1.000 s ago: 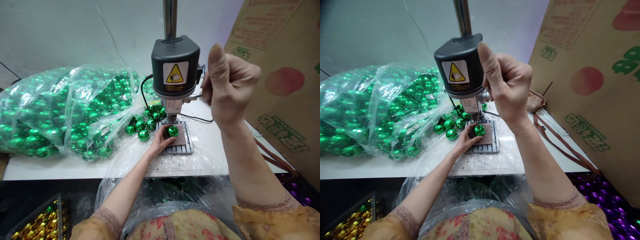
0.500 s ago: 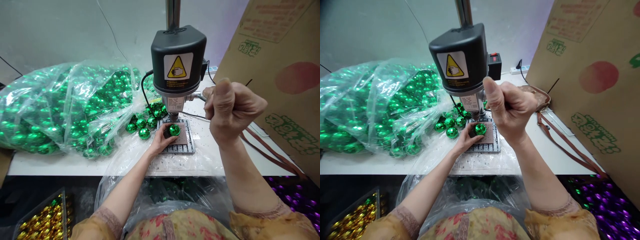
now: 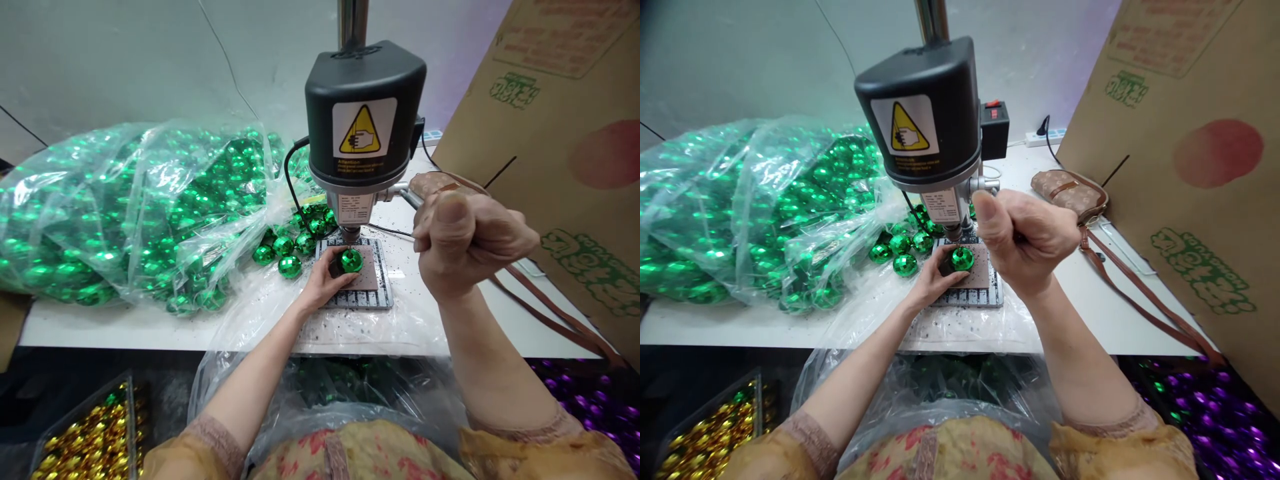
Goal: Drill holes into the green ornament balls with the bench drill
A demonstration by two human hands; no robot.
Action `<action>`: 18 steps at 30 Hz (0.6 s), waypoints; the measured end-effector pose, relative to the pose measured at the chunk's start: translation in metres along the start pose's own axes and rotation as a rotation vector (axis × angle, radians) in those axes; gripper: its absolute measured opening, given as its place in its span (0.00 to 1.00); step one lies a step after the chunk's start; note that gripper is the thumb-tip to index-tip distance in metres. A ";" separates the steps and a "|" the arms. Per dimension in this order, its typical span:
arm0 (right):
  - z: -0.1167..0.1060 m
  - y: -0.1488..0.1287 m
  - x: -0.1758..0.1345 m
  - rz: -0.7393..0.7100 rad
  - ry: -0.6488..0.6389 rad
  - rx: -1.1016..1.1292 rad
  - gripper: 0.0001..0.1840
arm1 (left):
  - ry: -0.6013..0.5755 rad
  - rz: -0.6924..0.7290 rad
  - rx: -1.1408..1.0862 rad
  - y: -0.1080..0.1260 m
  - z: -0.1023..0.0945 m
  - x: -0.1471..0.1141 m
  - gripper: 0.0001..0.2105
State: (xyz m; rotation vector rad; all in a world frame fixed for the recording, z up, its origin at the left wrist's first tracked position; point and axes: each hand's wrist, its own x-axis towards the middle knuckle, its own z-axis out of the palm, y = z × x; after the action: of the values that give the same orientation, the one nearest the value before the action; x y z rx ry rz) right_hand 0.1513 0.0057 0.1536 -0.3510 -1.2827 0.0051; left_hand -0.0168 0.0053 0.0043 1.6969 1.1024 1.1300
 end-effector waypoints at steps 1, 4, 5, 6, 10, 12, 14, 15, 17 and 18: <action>-0.001 0.001 -0.001 -0.015 0.003 0.010 0.28 | -0.001 0.000 -0.002 0.000 0.000 0.000 0.28; -0.002 0.003 -0.004 -0.040 -0.005 0.044 0.28 | 0.001 -0.004 -0.003 -0.001 0.000 0.000 0.28; -0.003 0.004 -0.004 -0.046 -0.006 0.052 0.27 | 0.001 -0.006 -0.004 -0.001 0.000 0.000 0.28; -0.003 0.005 -0.005 -0.055 -0.007 0.054 0.27 | 0.000 -0.008 -0.006 -0.002 0.000 0.000 0.28; -0.005 0.011 -0.007 -0.133 -0.019 0.059 0.25 | -0.001 -0.005 -0.014 -0.003 0.000 0.000 0.28; -0.008 0.016 -0.012 -0.176 -0.027 0.058 0.25 | -0.001 -0.006 -0.014 -0.004 0.001 0.000 0.28; -0.011 0.019 -0.018 -0.218 -0.049 0.054 0.24 | -0.003 -0.010 -0.019 -0.004 0.001 -0.001 0.28; -0.013 0.019 -0.021 -0.235 -0.060 0.049 0.24 | -0.002 -0.013 -0.024 -0.004 0.001 -0.001 0.28; -0.015 0.017 -0.023 -0.185 -0.104 0.005 0.24 | 0.000 -0.018 -0.038 -0.005 0.001 -0.001 0.29; -0.014 0.014 -0.020 -0.107 -0.131 -0.039 0.25 | 0.000 -0.020 -0.044 -0.005 0.001 -0.001 0.29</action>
State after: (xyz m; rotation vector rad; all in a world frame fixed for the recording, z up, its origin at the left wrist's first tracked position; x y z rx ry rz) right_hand 0.1613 0.0114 0.1277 -0.3189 -1.4312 -0.0894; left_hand -0.0169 0.0060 -0.0009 1.6486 1.0852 1.1338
